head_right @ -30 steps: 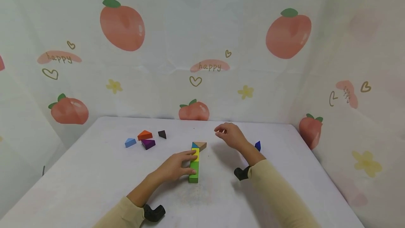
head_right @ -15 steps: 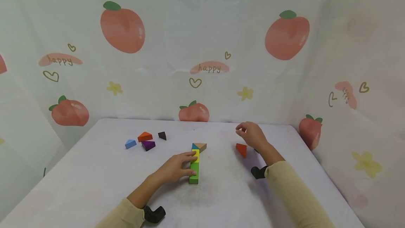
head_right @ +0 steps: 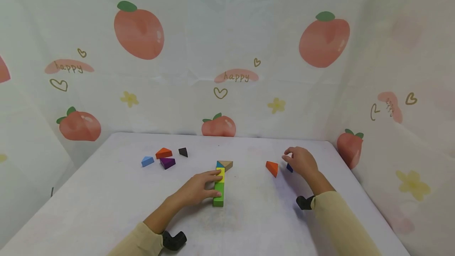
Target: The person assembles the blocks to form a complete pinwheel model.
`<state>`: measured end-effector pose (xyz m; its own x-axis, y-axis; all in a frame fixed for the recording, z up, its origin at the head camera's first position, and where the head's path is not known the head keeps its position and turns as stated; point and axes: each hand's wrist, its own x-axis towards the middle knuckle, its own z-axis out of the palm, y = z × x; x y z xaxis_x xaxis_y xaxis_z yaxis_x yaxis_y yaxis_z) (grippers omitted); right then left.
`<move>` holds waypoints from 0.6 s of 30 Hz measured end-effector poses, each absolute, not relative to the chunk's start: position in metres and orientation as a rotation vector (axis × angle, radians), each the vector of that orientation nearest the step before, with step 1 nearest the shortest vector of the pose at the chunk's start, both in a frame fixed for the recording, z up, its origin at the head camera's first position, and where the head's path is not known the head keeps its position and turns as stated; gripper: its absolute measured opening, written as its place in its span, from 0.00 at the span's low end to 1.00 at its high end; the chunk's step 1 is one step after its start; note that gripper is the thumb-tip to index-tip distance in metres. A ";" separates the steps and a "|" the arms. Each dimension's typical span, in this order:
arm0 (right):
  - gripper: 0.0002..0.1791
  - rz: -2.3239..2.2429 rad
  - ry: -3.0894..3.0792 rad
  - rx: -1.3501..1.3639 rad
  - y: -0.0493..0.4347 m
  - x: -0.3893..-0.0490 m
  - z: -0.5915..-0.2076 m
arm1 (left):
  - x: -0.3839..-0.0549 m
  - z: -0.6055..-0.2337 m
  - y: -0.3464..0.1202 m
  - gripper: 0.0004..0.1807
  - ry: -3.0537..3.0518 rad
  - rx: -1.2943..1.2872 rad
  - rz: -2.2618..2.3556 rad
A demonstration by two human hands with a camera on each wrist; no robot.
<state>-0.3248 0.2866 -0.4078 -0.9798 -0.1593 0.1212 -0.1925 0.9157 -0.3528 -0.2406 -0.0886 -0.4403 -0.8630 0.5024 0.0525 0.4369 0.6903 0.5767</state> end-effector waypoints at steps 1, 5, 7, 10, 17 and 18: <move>0.15 0.557 -3.003 0.262 0.288 -0.324 -0.409 | -0.241 -0.440 -0.089 0.32 2.787 0.776 0.909; 0.16 0.528 -3.057 0.220 0.293 -0.321 -0.414 | -0.240 -0.440 -0.089 0.32 2.788 0.772 0.906; 0.17 0.514 -3.072 0.213 0.296 -0.320 -0.416 | -0.240 -0.440 -0.089 0.32 2.789 0.771 0.907; 0.17 0.496 -3.098 0.195 0.300 -0.320 -0.420 | -0.240 -0.440 -0.088 0.32 2.788 0.771 0.909; 0.16 0.498 -3.118 0.176 0.300 -0.323 -0.427 | -0.241 -0.441 -0.088 0.32 2.793 0.771 0.898; 0.16 0.501 -3.115 0.186 0.300 -0.323 -0.427 | -0.241 -0.442 -0.088 0.32 2.794 0.768 0.896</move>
